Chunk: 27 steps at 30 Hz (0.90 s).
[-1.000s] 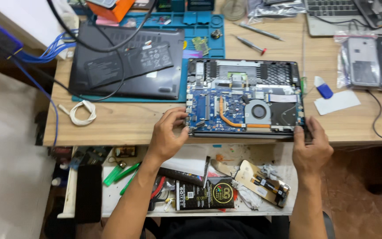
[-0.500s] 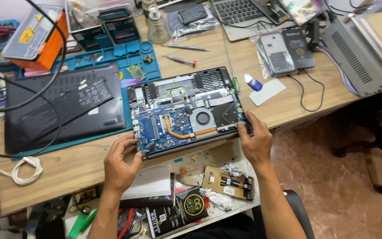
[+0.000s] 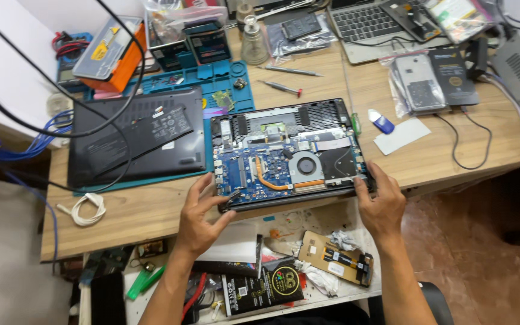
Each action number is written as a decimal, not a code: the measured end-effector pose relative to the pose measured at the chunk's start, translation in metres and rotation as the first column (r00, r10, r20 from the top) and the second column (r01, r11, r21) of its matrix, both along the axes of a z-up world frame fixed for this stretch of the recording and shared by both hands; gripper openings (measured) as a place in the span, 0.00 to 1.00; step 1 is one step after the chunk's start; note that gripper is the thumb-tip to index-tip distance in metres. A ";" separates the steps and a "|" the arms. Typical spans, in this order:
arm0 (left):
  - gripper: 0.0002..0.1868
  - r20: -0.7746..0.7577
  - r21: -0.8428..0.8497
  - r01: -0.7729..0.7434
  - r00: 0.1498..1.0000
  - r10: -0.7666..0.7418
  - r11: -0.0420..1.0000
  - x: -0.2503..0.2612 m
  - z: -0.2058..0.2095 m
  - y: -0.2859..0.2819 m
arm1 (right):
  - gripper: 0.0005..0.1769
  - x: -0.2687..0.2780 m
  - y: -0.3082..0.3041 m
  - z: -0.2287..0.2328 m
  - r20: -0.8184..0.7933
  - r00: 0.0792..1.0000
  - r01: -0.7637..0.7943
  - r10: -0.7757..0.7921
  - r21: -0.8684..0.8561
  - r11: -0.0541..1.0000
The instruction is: The person uses a screwdriver to remove screws from a disassembled laptop motherboard. They then use their hands to disconnect ribbon cables and remove a small component from the board.
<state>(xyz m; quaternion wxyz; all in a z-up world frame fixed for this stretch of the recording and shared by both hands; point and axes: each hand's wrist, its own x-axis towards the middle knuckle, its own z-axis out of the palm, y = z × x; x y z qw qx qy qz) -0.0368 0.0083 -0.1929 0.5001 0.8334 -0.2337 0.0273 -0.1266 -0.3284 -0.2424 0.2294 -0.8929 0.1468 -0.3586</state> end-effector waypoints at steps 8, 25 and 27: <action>0.11 -0.031 -0.034 0.020 0.999 -0.021 0.999 -0.001 -0.001 0.004 | 0.21 -0.003 0.005 0.008 -0.025 0.999 -0.021 0.020 -0.046 0.999; 0.02 -0.013 -0.156 0.081 0.996 -0.084 0.984 0.000 0.003 0.006 | 0.19 -0.004 0.012 0.018 -0.107 0.994 -0.046 0.040 -0.055 0.997; 0.02 -0.021 -0.146 0.066 0.997 -0.070 0.987 0.000 0.004 0.007 | 0.19 -0.004 0.012 0.017 -0.101 0.994 -0.056 0.049 -0.065 0.996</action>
